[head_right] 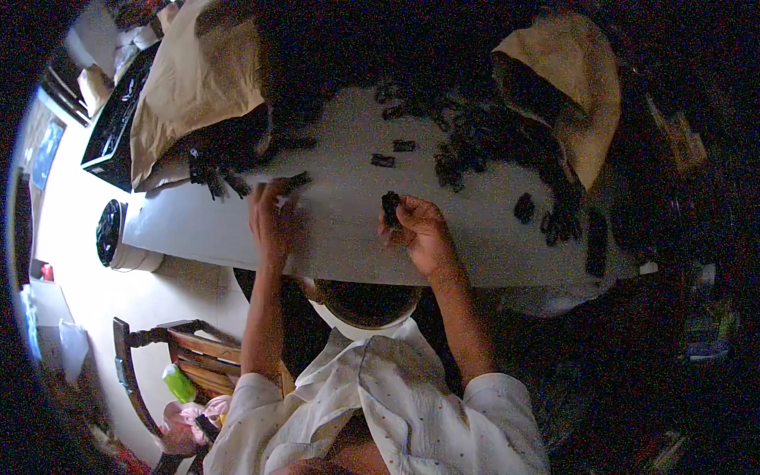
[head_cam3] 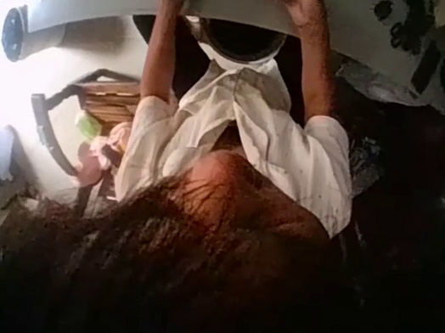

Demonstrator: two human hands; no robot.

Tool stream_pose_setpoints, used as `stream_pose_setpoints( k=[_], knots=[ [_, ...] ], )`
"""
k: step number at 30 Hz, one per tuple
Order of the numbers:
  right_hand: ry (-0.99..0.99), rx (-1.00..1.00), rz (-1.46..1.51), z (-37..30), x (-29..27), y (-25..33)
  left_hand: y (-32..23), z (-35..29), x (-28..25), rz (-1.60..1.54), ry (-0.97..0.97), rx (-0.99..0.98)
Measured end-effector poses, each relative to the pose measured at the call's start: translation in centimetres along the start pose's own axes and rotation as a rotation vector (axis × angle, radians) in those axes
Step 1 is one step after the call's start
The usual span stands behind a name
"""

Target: Assembling small black plastic components by hand at a workbench.

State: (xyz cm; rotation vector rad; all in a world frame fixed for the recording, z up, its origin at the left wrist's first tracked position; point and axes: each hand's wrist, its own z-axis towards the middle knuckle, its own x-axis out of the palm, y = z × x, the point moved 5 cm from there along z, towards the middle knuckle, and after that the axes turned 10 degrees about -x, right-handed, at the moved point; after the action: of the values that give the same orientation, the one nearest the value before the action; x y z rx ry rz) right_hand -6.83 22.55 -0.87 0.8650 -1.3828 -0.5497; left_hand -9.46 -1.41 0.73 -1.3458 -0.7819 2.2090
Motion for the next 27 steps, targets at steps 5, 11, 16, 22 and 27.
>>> stream_pose_setpoints(
  k=[5, 11, 16, 22, 27],
  knots=[
    [0.031, -0.041, 0.122, -0.2, -0.5, -0.4, 0.5, 1.6, 0.9, 0.281, 0.006, -0.053],
    [0.035, 0.016, 0.24, -0.6, -0.6, -0.5, -0.3, 2.2, 0.4, 0.278, -0.016, 0.043],
    [0.067, 0.05, 0.357, -1.0, -1.0, -0.7, -0.4, 2.6, 0.5, 0.122, -0.022, 0.198],
    [0.139, 0.043, 0.341, -2.0, -0.4, -0.3, 0.2, 3.0, 0.9, 0.01, 0.093, 0.109],
    [0.117, 0.034, 0.291, -3.3, -0.9, 0.5, 3.1, 3.2, 1.7, -0.42, 0.319, -0.226]
  ],
)
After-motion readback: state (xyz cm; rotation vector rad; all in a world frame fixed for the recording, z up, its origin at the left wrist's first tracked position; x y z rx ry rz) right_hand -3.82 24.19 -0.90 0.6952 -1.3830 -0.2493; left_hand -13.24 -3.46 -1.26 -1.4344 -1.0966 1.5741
